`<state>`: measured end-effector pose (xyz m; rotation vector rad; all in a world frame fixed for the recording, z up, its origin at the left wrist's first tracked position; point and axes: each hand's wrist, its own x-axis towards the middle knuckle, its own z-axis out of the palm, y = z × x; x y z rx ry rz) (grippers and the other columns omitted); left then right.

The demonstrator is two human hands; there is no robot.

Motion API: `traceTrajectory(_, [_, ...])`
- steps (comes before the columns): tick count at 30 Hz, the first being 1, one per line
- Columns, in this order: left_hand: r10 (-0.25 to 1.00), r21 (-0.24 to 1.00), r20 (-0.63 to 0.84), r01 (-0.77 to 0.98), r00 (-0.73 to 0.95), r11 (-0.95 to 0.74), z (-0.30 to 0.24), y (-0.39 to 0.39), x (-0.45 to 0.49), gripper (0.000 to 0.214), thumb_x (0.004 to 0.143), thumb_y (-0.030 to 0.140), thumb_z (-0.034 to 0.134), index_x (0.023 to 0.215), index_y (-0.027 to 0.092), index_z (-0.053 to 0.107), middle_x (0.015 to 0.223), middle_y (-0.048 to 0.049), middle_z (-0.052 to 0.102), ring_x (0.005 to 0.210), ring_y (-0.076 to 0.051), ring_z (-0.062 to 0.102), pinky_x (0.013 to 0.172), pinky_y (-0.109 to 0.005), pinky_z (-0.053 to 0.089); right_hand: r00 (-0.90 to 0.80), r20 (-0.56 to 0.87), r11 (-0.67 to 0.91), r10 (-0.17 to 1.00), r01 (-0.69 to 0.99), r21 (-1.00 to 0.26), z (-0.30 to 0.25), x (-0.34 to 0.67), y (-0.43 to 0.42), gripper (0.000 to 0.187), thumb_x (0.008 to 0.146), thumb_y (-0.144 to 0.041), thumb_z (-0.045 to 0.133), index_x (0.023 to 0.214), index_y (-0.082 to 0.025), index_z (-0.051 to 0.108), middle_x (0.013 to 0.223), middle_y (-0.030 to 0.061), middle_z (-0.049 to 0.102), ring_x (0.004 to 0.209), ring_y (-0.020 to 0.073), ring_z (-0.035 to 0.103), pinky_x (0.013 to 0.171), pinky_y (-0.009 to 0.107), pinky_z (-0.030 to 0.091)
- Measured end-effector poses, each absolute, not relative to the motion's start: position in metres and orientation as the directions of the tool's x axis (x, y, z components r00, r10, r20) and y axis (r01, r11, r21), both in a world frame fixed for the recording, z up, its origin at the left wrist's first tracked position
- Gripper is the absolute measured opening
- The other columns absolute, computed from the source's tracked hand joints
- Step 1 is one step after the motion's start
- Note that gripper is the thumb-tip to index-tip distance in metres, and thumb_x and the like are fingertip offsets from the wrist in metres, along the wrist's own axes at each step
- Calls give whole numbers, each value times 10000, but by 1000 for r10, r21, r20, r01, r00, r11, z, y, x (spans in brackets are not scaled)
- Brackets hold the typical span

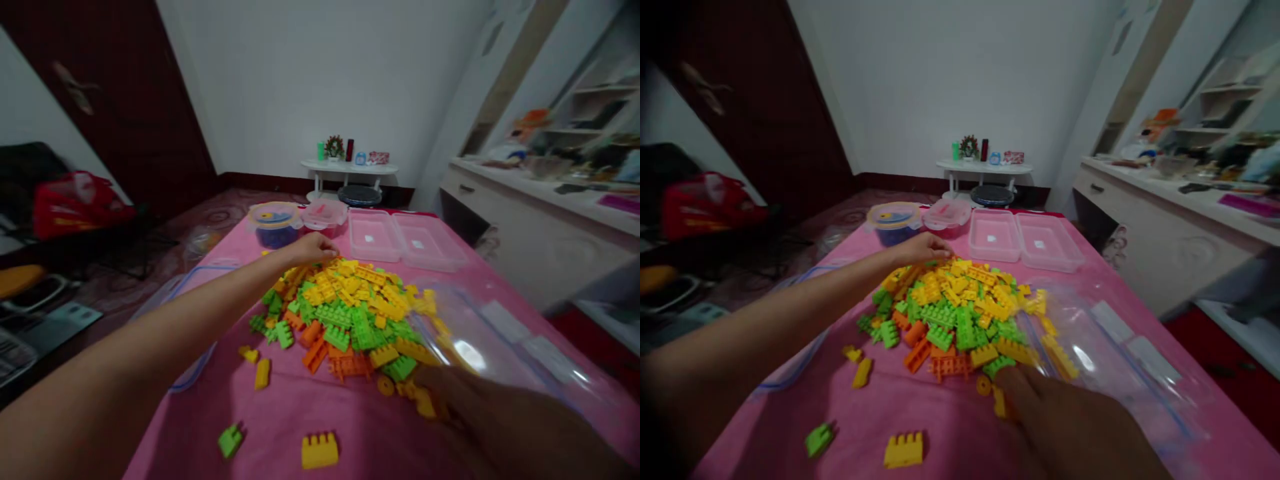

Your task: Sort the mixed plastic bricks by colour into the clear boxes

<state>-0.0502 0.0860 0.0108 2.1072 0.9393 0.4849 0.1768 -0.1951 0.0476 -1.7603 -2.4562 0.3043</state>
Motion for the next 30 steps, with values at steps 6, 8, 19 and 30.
traceTrajectory(6, [839, 702, 93, 563, 536, -437, 46, 47, -130, 248, 767, 234, 573, 957, 163, 716, 952, -47, 723, 856, -168, 643, 784, -250, 482, -223, 179, 221, 958, 975, 29, 58, 138, -125, 312, 714, -338, 573, 1016, -280, 625, 824, 103, 711, 614, 292, 655, 462, 347, 438])
traceTrajectory(8, [867, 662, 100, 618, 488, -424, 52, 34, -163, 250, 768, 246, 579, 967, 181, 716, 952, -49, 722, 840, -170, 645, 781, -259, 481, -260, 270, 257, 927, 965, 48, 59, 129, -118, 379, 699, -388, 601, 1064, -285, 615, 806, 102, 708, 601, 290, 648, 474, 357, 447])
traceTrajectory(19, [804, 173, 209, 789, 556, -590, 3, -36, -232, 366, 835, 372, 540, 1163, 231, 617, 1335, -116, 484, 1249, -269, 408, 1055, -425, 307, -700, 638, 913, 320, 407, -11, -38, 12, -137, 127, 819, -299, 589, 945, -293, 608, 1031, 16, 681, 903, 212, 622, 856, 381, 464])
traceTrajectory(30, [852, 72, 205, 861, 482, -504, -4, -32, -208, 244, 819, 280, 526, 1008, 181, 644, 1296, -139, 476, 1300, -325, 312, 1070, -524, 251, -891, 287, 934, 352, 354, -45, -44, -19, -135, 234, 889, -385, 485, 954, -210, 626, 1221, 100, 582, 1214, 318, 452, 980, 566, 366])
